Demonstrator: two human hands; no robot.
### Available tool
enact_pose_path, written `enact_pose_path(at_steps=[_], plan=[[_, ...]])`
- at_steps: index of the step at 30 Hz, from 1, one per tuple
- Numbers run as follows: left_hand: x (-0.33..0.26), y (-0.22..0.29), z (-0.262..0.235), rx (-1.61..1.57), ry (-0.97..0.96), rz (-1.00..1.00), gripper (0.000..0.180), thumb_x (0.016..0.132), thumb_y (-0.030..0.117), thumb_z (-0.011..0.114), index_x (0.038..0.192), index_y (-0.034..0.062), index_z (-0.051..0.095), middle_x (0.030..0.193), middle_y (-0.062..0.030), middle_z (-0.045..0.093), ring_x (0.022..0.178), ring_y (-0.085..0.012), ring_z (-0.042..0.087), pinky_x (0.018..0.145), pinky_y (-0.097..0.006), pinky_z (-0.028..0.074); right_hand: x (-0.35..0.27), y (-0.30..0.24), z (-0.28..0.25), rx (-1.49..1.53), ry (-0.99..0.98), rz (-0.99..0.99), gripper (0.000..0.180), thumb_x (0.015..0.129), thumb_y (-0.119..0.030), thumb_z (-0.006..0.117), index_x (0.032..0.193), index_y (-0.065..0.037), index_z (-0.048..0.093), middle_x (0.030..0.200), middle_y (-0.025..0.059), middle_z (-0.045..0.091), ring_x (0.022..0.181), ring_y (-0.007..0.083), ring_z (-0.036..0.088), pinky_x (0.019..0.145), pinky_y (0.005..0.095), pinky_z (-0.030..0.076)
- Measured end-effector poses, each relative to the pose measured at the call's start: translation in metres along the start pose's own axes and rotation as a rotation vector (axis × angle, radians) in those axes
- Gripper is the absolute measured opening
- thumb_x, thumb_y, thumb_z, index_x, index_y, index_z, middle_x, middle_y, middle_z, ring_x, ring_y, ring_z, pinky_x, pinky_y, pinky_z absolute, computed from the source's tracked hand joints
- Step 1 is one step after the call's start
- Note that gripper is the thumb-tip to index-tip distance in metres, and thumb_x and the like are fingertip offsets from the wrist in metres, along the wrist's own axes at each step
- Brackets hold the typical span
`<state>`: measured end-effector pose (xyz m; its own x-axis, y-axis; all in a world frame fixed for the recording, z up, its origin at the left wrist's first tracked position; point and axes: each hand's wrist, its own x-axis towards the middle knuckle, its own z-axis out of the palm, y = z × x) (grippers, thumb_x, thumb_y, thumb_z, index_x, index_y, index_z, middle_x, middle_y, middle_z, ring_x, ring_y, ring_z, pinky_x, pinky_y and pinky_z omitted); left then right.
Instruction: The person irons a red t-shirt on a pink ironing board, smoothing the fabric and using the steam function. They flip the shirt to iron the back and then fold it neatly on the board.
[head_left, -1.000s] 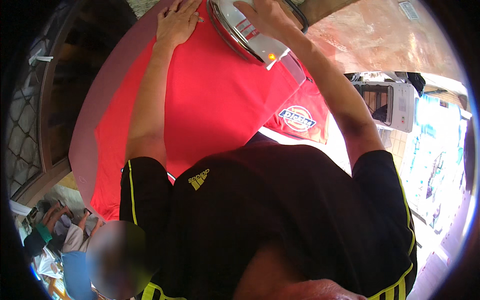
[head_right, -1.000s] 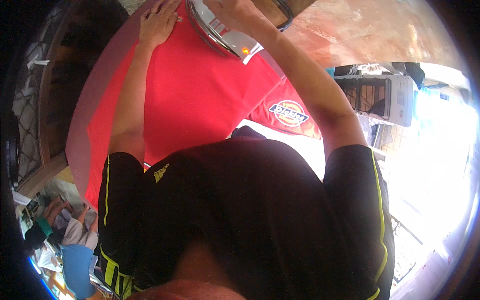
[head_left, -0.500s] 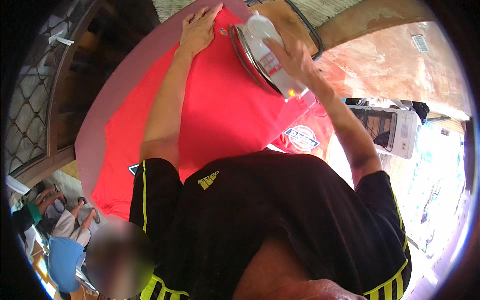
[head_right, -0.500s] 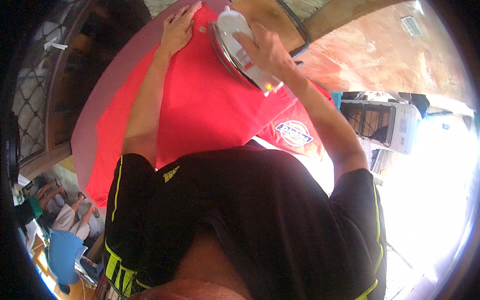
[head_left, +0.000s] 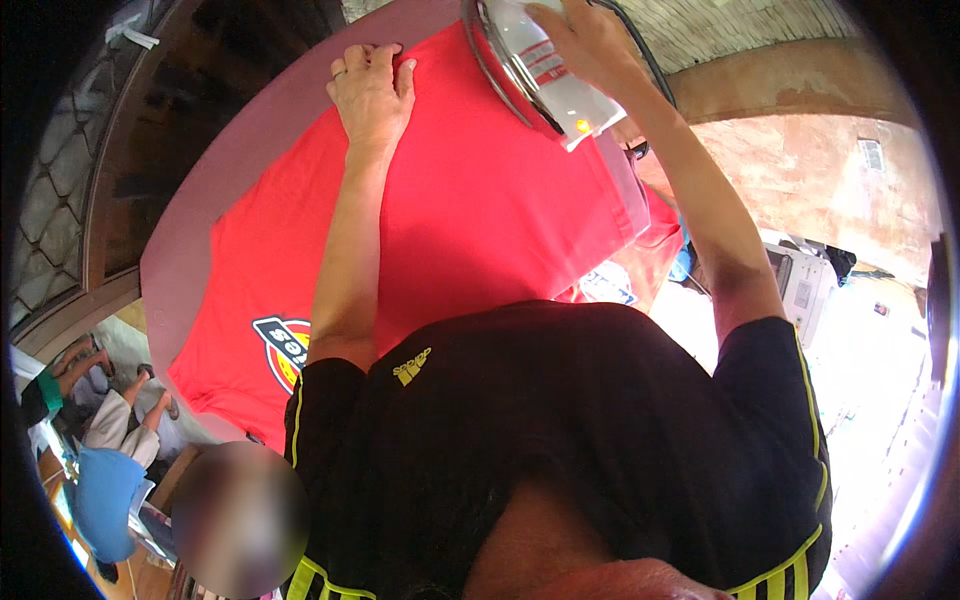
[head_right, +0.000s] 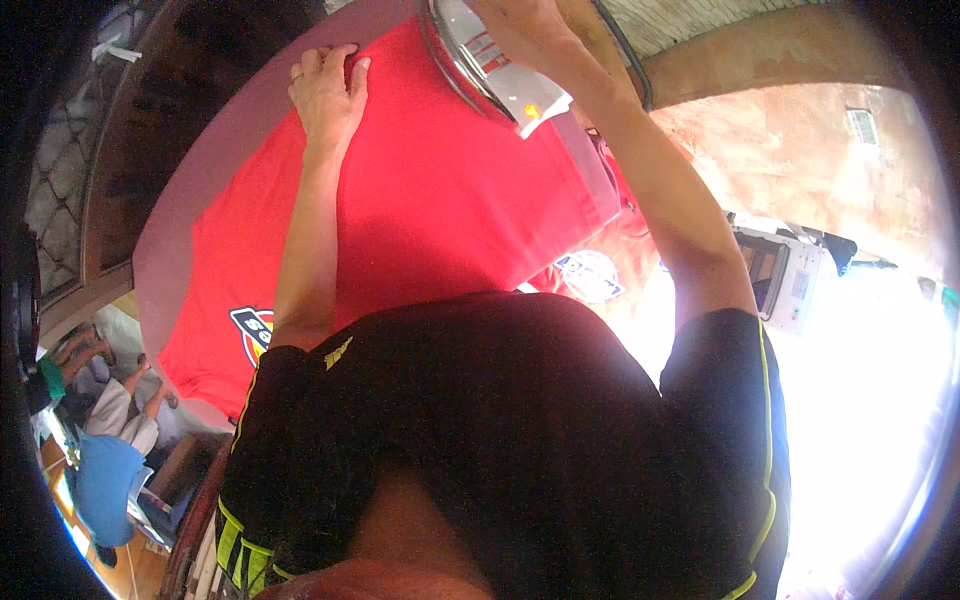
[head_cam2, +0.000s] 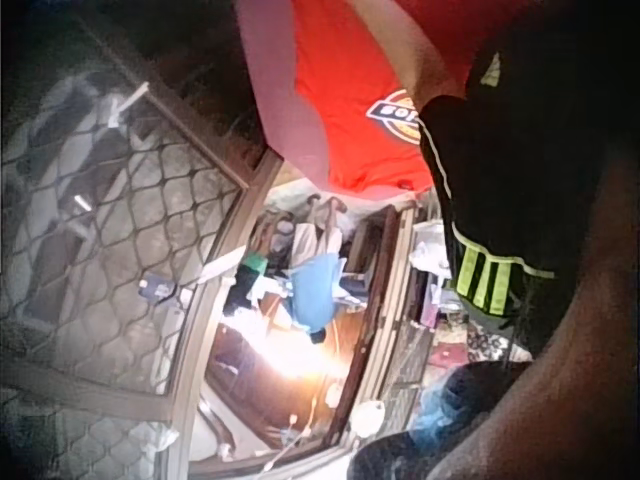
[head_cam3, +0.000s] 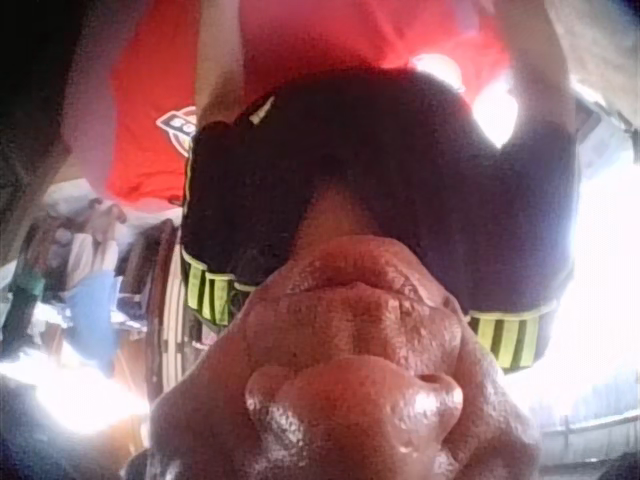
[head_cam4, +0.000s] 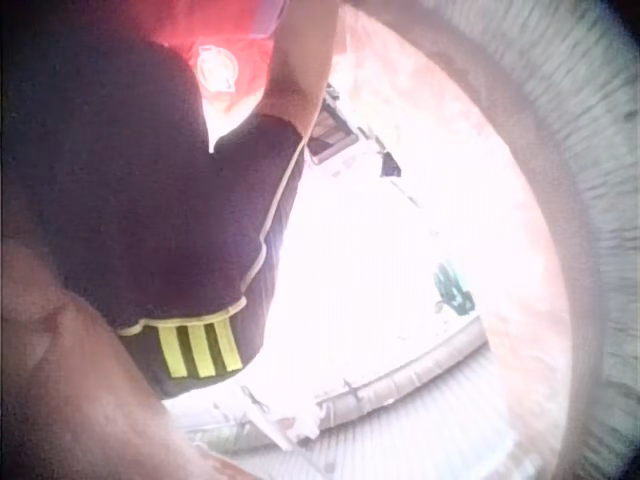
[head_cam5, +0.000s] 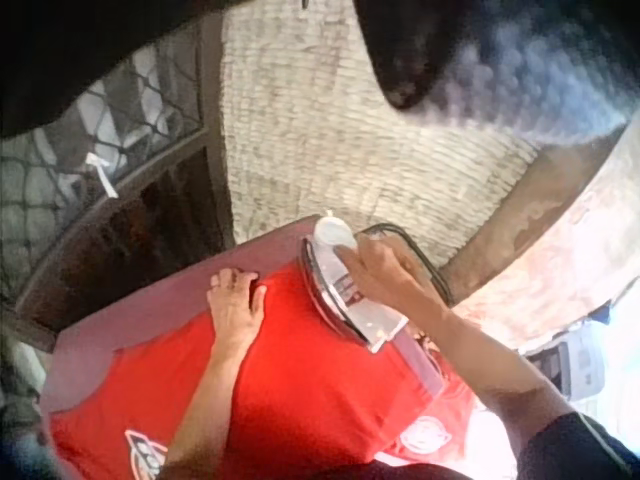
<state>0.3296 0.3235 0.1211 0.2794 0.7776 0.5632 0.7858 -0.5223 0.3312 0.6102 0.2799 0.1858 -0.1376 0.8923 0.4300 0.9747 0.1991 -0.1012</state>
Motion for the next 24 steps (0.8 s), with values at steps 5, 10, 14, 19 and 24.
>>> enact_pose_path(at_steps=[5,10,14,19,24], plan=[[-0.003,0.004,0.003,-0.037,0.044,-0.006,0.025,0.090,0.033,0.067,0.109,0.0171,0.070,0.104,-0.0092,0.060,0.099,-0.0322,0.056,0.081,-0.050,0.046,0.009,0.038,0.014,-0.377,0.035,-0.300,0.041,0.086,-0.020,0.063,0.123,-0.004,0.058,0.102,0.0259,0.057,0.087,0.0417,0.060,0.075,0.0486,0.051],[0.003,0.008,0.010,-0.086,0.071,-0.019,0.019,0.089,0.029,0.068,0.104,0.0173,0.071,0.098,-0.0097,0.061,0.097,-0.0335,0.057,0.082,-0.050,0.047,0.052,0.053,0.020,-0.020,-0.229,0.087,0.051,0.088,-0.022,0.064,0.134,-0.006,0.050,0.120,0.0312,0.054,0.107,0.0502,0.057,0.089,0.0525,0.050],[-0.001,-0.004,0.010,-0.100,0.108,-0.030,0.016,0.088,0.026,0.068,0.099,0.0159,0.072,0.096,-0.0116,0.062,0.096,-0.0353,0.058,0.083,-0.050,0.048,0.012,0.000,-0.015,-0.120,-0.298,-0.020,0.049,0.094,-0.039,0.058,0.127,-0.002,0.054,0.107,0.0292,0.059,0.096,0.0433,0.061,0.084,0.0482,0.050],[-0.001,-0.012,0.006,-0.083,0.089,-0.024,0.018,0.088,0.028,0.068,0.097,0.0137,0.072,0.096,-0.0118,0.063,0.095,-0.0350,0.059,0.082,-0.051,0.048,-0.016,-0.045,-0.036,0.509,-0.284,0.218,0.047,0.097,-0.043,0.055,0.116,0.000,0.062,0.082,0.0222,0.068,0.076,0.0321,0.068,0.071,0.0425,0.052],[-0.005,-0.001,-0.020,0.204,-0.072,-0.075,0.032,0.090,0.044,0.065,0.098,0.0130,0.070,0.097,-0.0116,0.066,0.096,-0.0353,0.062,0.082,-0.049,0.049,0.028,-0.037,-0.014,0.383,-0.242,0.152,0.060,0.096,-0.048,0.052,0.132,0.000,0.049,0.112,0.0364,0.061,0.101,0.0496,0.062,0.093,0.0523,0.048]])
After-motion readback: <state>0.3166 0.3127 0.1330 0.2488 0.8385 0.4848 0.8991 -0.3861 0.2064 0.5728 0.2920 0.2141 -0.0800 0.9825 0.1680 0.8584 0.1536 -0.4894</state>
